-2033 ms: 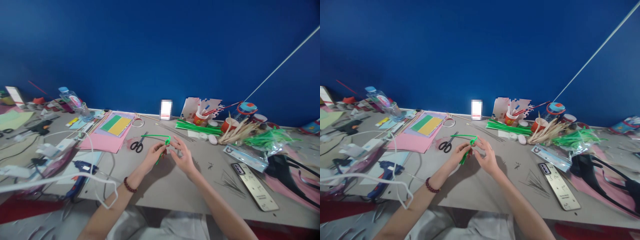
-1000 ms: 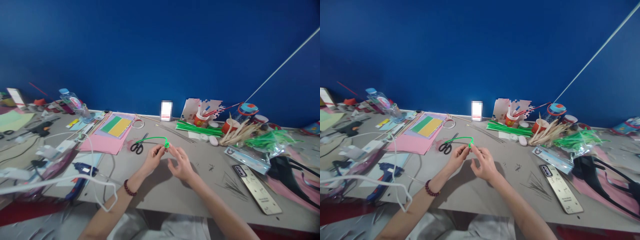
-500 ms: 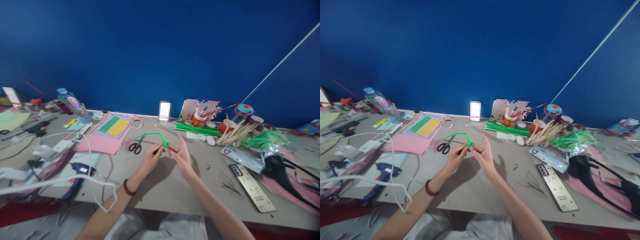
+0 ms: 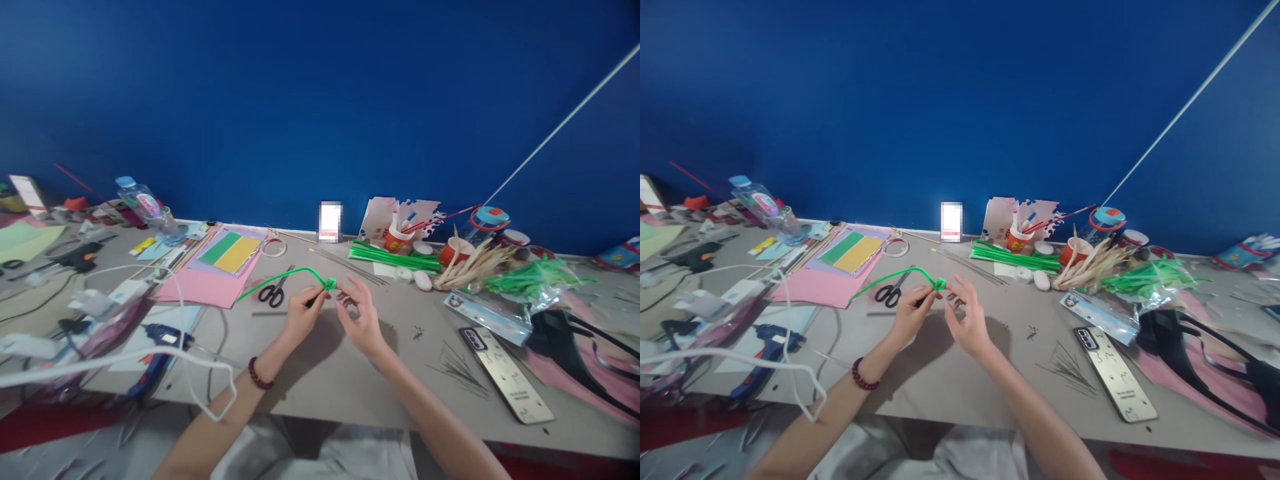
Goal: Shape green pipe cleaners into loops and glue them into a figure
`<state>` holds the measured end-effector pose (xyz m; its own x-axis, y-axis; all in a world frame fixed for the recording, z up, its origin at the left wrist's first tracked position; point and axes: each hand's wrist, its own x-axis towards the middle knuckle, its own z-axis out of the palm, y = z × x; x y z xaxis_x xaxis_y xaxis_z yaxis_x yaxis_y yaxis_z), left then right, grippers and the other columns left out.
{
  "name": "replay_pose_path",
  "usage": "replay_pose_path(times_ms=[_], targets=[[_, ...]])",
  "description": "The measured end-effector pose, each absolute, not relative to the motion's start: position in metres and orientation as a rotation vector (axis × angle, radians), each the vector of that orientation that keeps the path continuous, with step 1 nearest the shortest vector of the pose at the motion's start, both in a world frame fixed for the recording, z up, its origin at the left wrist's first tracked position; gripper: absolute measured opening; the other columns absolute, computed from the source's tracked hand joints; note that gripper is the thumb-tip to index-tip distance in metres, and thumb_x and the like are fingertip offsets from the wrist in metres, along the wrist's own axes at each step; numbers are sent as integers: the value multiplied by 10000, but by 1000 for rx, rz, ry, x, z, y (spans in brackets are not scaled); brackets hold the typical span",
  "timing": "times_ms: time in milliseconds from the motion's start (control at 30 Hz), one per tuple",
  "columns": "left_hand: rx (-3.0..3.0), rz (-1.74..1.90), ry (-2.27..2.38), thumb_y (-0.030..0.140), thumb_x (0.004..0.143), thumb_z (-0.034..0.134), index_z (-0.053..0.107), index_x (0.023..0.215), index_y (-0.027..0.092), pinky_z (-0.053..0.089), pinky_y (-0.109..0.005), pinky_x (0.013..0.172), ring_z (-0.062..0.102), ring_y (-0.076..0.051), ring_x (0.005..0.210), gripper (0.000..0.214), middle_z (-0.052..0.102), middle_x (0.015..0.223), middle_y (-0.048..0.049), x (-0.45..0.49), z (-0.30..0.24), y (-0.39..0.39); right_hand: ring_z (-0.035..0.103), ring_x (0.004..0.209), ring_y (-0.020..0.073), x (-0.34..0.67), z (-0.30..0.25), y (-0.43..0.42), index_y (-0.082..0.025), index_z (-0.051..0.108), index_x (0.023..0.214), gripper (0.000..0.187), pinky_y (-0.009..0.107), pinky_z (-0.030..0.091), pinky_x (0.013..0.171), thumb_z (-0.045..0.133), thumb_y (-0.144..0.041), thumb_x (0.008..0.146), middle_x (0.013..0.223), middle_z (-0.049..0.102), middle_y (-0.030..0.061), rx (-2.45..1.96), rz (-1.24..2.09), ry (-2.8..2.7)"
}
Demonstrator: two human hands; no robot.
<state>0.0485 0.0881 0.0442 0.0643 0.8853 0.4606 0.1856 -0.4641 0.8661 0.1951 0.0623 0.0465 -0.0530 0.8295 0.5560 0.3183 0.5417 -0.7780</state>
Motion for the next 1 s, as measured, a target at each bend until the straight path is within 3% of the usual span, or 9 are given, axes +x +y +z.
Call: replay_pose_path(times_ms=[167, 267, 367, 467, 633, 700, 833, 1000], targets=[[1750, 1425, 1074, 290, 843, 526, 693, 803, 143, 457, -258, 656, 589, -150, 686, 226, 648, 704, -53, 48, 49, 86, 610, 932, 205, 195, 44, 60, -242, 217, 1396, 650, 377, 525, 795, 513, -179, 821, 1201, 599, 116, -1043, 527, -1789], [1736, 1423, 1090, 307, 853, 508, 680, 768, 143, 454, -263, 649, 581, -150, 677, 253, 639, 698, -51, 48, 49, 85, 591, 1032, 226, 194, 47, 58, -246, 206, 1408, 667, 384, 511, 834, 504, -164, 816, 1224, 593, 106, -1069, 485, -1846], [1761, 1432, 1102, 299, 849, 515, 671, 750, 149, 445, -261, 650, 581, -150, 675, 238, 638, 685, -46, 48, 49, 85, 616, 973, 215, 192, 49, 57, -249, 193, 1411, 683, 373, 530, 788, 510, -170, 811, 1222, 594, 106, -1092, 490, -1823], [1784, 1429, 1082, 284, 843, 523, 669, 732, 153, 445, -260, 654, 584, -151, 673, 226, 643, 685, -48, 49, 50, 84, 624, 892, 193, 192, 48, 56, -258, 246, 1393, 643, 355, 537, 758, 513, -181, 813, 1228, 582, 110, -1075, 513, -1797], [1762, 1369, 1026, 299, 839, 521, 635, 639, 142, 429, -259, 601, 551, -143, 606, 279, 600, 611, -34, 49, 54, 83, 603, 931, 190, 196, 42, 59, -249, 494, 1230, 405, 339, 527, 775, 515, -213, 827, 1291, 505, 103, -973, 536, -1703], [1758, 1313, 986, 303, 843, 513, 609, 595, 138, 414, -254, 577, 531, -136, 583, 312, 575, 587, -28, 49, 56, 83, 601, 912, 176, 198, 41, 61, -252, 511, 1206, 370, 333, 523, 778, 511, -222, 837, 1280, 505, 99, -927, 605, -1650], [1768, 1282, 983, 295, 847, 508, 594, 582, 140, 394, -250, 552, 502, -130, 569, 319, 534, 568, -20, 47, 58, 84, 594, 920, 178, 199, 45, 63, -256, 292, 1371, 554, 342, 514, 786, 493, -220, 855, 1167, 598, 99, -960, 723, -1693], [1814, 1373, 1053, 285, 856, 499, 625, 661, 147, 396, -254, 573, 497, -131, 588, 270, 532, 600, -24, 45, 56, 84, 535, 1078, 257, 198, 49, 63, -247, 98, 1437, 684, 470, 441, 899, 455, -187, 858, 1203, 597, 105, -1086, 318, -1992]])
